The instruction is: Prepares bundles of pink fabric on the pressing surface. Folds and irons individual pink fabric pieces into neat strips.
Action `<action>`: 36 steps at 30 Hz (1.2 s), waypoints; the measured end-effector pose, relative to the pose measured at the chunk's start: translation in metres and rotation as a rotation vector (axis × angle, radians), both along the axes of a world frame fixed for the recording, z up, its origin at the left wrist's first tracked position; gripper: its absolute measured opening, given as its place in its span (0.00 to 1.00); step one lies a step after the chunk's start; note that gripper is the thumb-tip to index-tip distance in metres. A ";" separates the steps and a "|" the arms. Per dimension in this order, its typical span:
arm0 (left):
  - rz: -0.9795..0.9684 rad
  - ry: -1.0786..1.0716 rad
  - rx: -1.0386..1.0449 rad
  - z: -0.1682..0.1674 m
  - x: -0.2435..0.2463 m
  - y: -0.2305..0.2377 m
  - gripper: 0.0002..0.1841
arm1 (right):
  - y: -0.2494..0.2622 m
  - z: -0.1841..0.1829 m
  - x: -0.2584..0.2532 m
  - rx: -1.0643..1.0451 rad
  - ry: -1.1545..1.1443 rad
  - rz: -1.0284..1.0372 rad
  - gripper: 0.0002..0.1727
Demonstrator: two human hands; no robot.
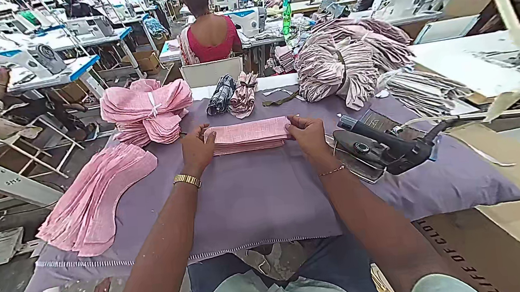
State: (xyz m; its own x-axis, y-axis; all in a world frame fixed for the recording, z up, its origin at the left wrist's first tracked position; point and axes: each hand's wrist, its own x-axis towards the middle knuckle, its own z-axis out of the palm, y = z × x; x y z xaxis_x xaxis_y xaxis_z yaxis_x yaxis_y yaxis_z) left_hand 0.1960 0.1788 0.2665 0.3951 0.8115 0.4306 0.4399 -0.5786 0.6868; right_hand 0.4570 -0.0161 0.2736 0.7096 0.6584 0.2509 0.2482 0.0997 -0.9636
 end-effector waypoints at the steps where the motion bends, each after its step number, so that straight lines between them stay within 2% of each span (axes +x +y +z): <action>1: 0.014 0.050 0.042 -0.007 0.001 0.002 0.21 | -0.002 -0.006 0.001 -0.047 -0.064 -0.031 0.15; 4: 0.003 0.135 0.287 -0.016 -0.002 -0.002 0.20 | -0.013 -0.014 -0.004 -0.124 -0.464 -0.136 0.14; 7: -0.132 0.207 0.503 -0.011 0.004 -0.017 0.20 | -0.006 -0.021 -0.011 -0.108 -0.850 -0.080 0.16; 8: -0.182 0.286 0.527 -0.012 0.007 -0.023 0.21 | -0.001 -0.022 -0.013 -0.198 -0.939 -0.011 0.19; 10: -0.244 0.543 0.463 -0.016 0.013 -0.032 0.24 | 0.004 -0.024 -0.022 -0.533 -1.057 0.121 0.27; 12: -0.274 0.793 0.332 -0.017 0.016 -0.036 0.26 | 0.006 -0.020 -0.030 -0.835 -1.033 0.233 0.33; 13: -0.277 0.828 0.308 -0.018 0.016 -0.037 0.26 | 0.005 -0.020 -0.031 -0.877 -1.019 0.242 0.33; 15: -0.291 0.784 0.316 -0.021 0.014 -0.034 0.25 | 0.000 -0.020 -0.028 -0.801 -1.029 0.152 0.30; 19: -0.256 0.483 0.484 -0.027 0.009 -0.028 0.23 | -0.014 -0.017 -0.024 -0.492 -1.030 -0.118 0.21; 22: -0.236 0.373 0.480 -0.029 0.014 -0.023 0.20 | -0.008 -0.018 -0.025 -0.328 -1.040 -0.091 0.16; 25: -0.219 0.324 0.388 -0.030 0.017 -0.016 0.17 | 0.007 -0.007 -0.029 -0.464 -1.042 0.064 0.15; 29: -0.212 0.235 0.379 -0.037 0.015 -0.006 0.17 | 0.030 0.002 -0.030 -0.620 -1.048 0.143 0.15; 36: -0.136 0.223 0.315 -0.038 0.008 0.001 0.18 | 0.037 -0.008 -0.027 -0.576 -1.141 0.049 0.14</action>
